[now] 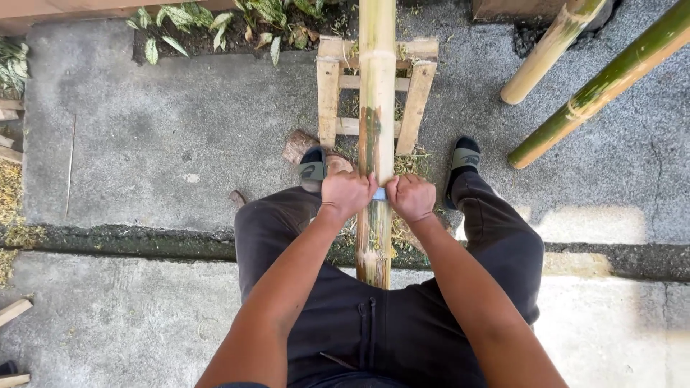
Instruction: Scraping and carving the outer layer of a bamboo pole using a hand knife.
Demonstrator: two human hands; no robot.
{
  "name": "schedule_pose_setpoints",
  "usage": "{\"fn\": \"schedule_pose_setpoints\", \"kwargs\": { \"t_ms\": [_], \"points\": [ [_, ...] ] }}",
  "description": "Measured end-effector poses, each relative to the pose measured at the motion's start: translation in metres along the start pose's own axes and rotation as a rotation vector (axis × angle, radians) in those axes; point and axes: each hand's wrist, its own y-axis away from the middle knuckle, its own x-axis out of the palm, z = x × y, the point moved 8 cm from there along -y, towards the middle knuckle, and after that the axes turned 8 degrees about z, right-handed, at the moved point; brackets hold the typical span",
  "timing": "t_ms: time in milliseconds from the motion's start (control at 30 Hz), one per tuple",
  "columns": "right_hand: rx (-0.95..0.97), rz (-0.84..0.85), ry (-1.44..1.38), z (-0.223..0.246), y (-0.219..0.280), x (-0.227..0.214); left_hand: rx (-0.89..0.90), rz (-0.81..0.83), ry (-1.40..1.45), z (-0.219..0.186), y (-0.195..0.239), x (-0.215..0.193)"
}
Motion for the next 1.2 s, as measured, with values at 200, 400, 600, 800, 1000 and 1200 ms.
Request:
{"fn": "schedule_pose_setpoints", "kwargs": {
  "t_ms": [200, 400, 600, 800, 1000, 1200],
  "points": [
    [0.082, 0.135, -0.021, 0.004, 0.042, 0.003, 0.03, -0.042, 0.076, -0.02, 0.036, 0.005],
    [0.065, 0.053, 0.005, -0.003, 0.013, 0.0, 0.045, -0.011, 0.03, -0.012, 0.008, 0.01],
    [-0.008, -0.043, 0.018, -0.003, -0.018, -0.005, 0.043, -0.154, 0.002, 0.003, -0.01, 0.004],
    [0.022, 0.024, 0.002, -0.007, -0.009, 0.002, 0.005, -0.152, 0.055, 0.003, -0.002, 0.002],
    [0.033, 0.132, -0.027, 0.009, 0.036, -0.004, 0.01, -0.17, 0.108, -0.021, 0.046, -0.006],
    [0.012, 0.045, -0.03, 0.009, 0.016, -0.011, -0.008, -0.053, 0.092, -0.013, 0.026, 0.0]
  ]
}}
